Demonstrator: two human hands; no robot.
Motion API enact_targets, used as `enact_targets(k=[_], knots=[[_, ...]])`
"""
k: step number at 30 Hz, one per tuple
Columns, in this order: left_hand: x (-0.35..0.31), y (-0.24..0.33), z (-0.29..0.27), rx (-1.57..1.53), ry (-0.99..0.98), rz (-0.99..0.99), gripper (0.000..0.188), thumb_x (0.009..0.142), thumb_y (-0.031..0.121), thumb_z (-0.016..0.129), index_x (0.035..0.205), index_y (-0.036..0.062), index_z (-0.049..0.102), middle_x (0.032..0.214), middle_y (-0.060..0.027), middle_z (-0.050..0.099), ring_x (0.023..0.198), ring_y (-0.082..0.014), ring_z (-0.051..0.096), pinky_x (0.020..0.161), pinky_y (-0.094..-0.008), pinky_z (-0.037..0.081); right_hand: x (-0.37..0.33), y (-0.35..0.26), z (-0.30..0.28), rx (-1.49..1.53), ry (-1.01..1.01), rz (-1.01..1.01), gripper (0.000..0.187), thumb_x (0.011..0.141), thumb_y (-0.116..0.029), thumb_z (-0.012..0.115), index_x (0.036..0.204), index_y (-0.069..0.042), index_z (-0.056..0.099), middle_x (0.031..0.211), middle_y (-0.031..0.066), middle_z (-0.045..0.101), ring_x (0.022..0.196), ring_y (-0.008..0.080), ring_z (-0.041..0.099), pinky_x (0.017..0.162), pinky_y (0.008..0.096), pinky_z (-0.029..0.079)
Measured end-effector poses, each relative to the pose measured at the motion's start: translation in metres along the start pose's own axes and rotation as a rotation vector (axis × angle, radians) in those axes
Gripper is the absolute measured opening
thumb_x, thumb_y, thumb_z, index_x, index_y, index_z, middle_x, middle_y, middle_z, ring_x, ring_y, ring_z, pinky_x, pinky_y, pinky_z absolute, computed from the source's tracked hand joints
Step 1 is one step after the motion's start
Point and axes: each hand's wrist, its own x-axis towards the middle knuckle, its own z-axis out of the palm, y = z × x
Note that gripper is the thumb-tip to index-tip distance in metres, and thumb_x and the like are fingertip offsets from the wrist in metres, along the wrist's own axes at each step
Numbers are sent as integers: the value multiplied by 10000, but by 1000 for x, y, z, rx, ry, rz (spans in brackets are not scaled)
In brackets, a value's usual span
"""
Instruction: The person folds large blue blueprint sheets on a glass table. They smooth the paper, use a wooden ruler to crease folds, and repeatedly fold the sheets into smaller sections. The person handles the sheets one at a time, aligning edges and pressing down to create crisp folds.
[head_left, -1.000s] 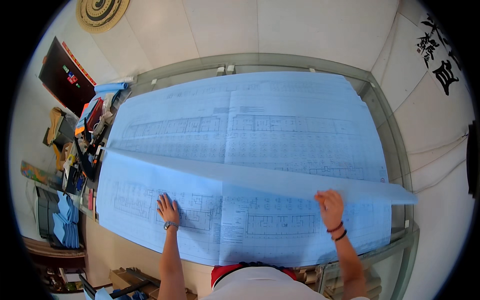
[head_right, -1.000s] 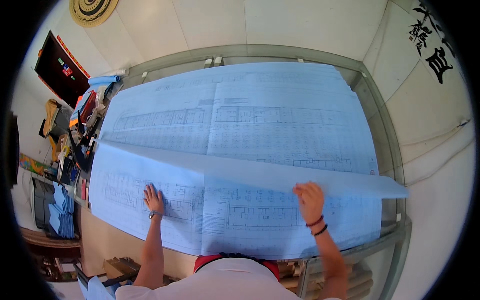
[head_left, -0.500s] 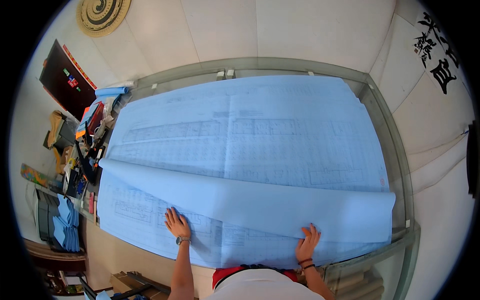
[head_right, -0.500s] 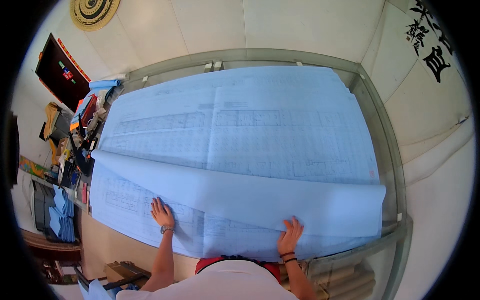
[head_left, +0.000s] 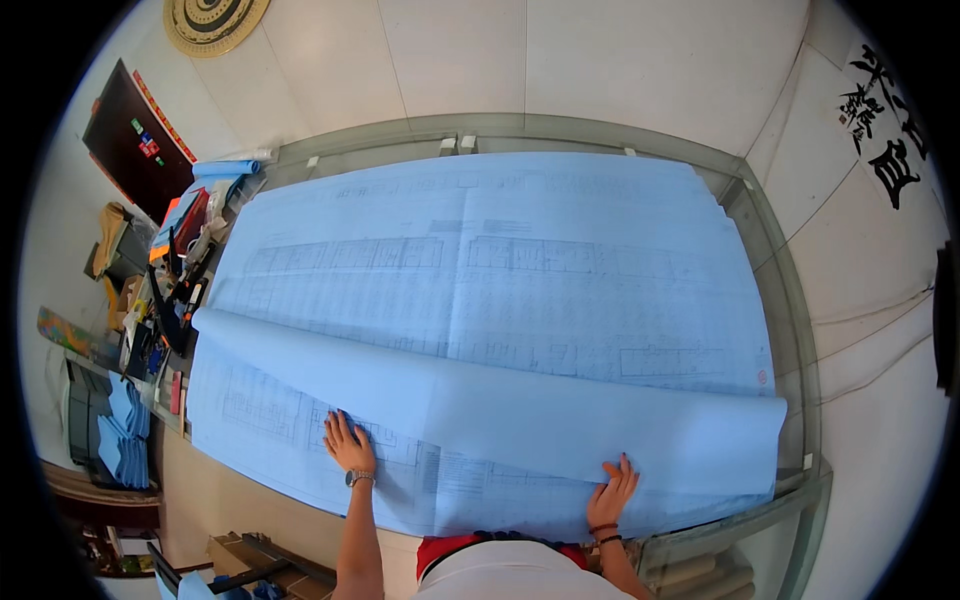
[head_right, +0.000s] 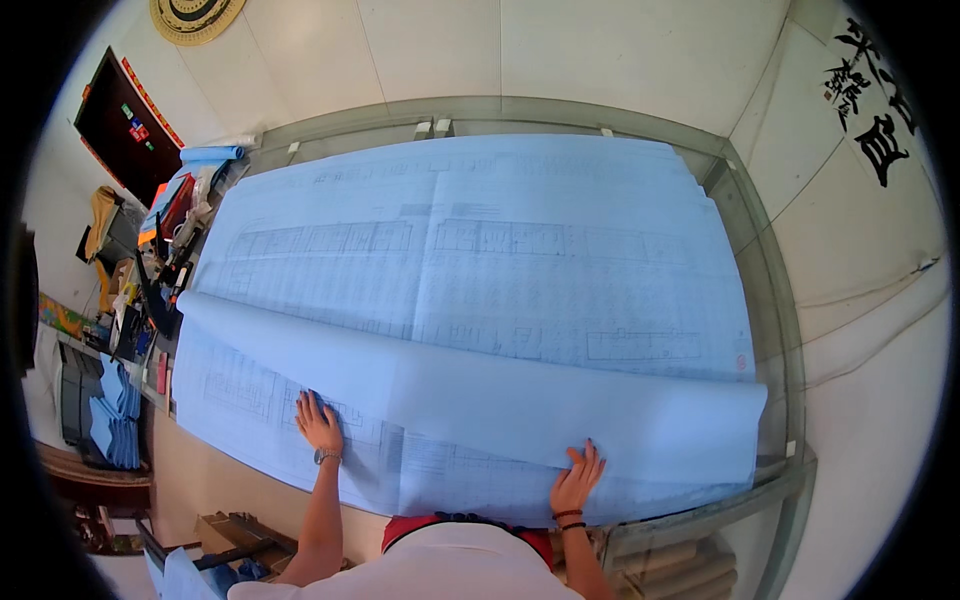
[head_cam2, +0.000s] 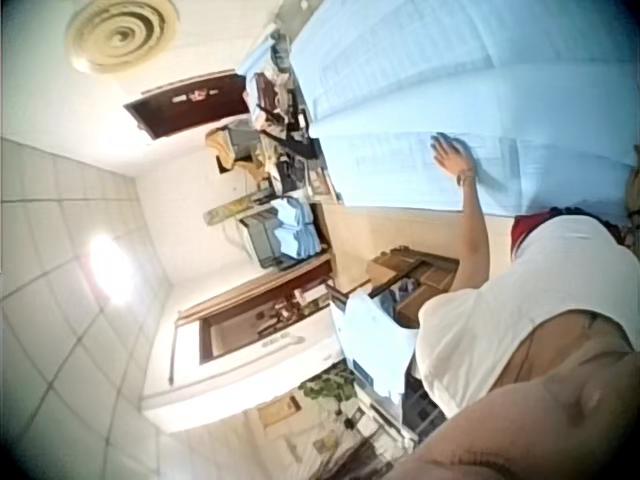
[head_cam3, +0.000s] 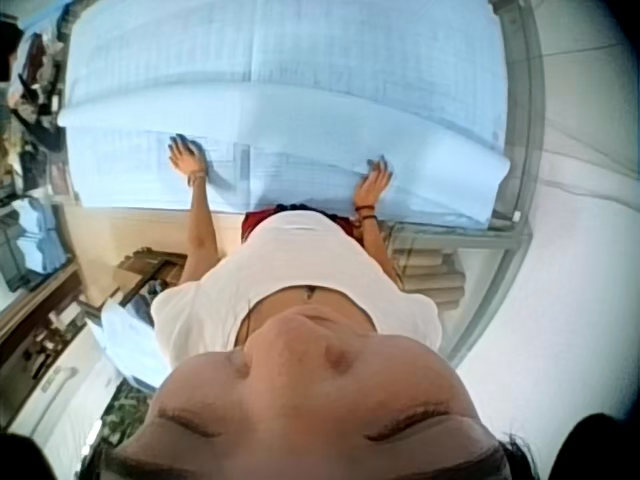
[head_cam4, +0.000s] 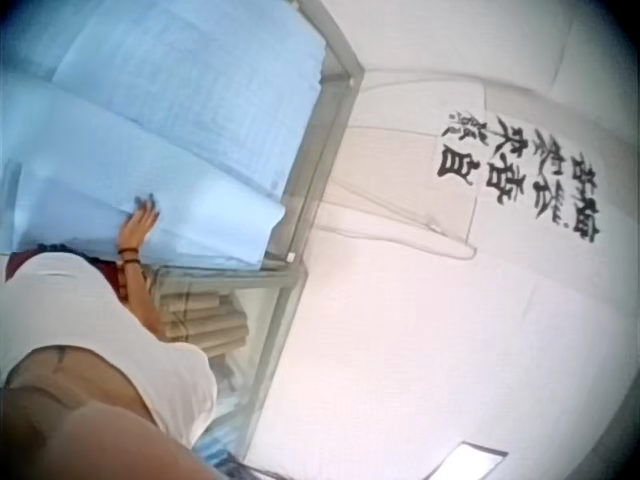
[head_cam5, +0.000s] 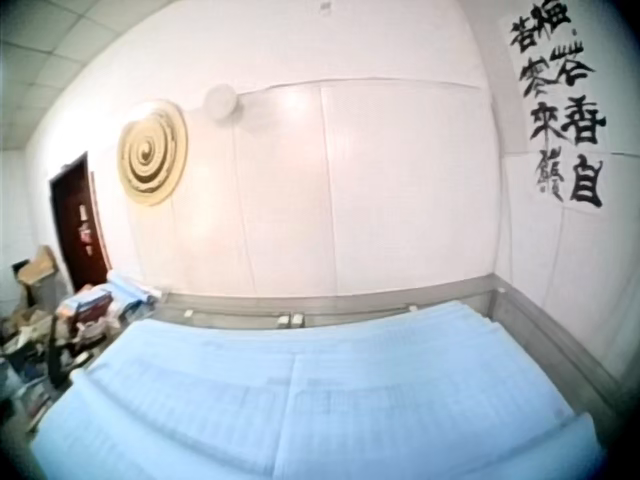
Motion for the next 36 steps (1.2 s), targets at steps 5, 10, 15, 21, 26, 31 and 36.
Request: enact_targets(k=[5,10,15,21,26,31,36], knots=[[0,-2,0,13,-15,-6,537,993,318,417,1489,115,392,1577,-87,320,1472,-287,240,1192,-498,135,1,0,-2,-2,10,-4,383,828,44,472,1199,-42,512,1485,180,370,1356,391,341,1164,616,163],[-1,-3,3,12,13,8,536,993,320,417,1489,118,393,1579,-85,318,1473,-277,242,1196,-488,131,0,6,1,-26,7,-14,384,827,44,474,1201,-37,505,1476,174,379,1347,391,349,1161,612,179],[-1,2,1,26,-11,1,539,994,326,417,1489,113,392,1576,-86,323,1472,-271,245,1197,-479,130,0,8,2,-15,13,-10,388,820,48,476,1198,-34,506,1470,176,383,1341,393,352,1158,612,183],[-2,-4,3,19,3,2,541,991,323,422,1489,113,392,1577,-87,321,1469,-281,249,1193,-493,132,2,4,2,21,9,1,394,805,52,479,1186,-39,524,1462,179,392,1340,394,353,1154,615,185],[-2,-4,2,6,0,-3,542,987,315,428,1487,110,394,1575,-92,323,1468,-290,250,1191,-498,141,1,3,1,25,24,-8,385,805,54,470,1174,-40,530,1463,181,394,1339,391,356,1154,615,187],[-1,1,-1,1,-4,-10,539,986,312,430,1485,110,396,1571,-92,330,1469,-285,249,1191,-495,141,1,1,1,37,24,-6,374,810,53,459,1166,-37,529,1467,179,393,1341,389,356,1156,612,191],[-1,-1,1,-5,-4,-19,538,985,313,429,1482,110,402,1570,-93,331,1471,-283,244,1193,-493,135,1,3,2,30,16,-3,378,808,57,467,1167,-43,531,1465,172,394,1342,390,355,1158,610,193]])
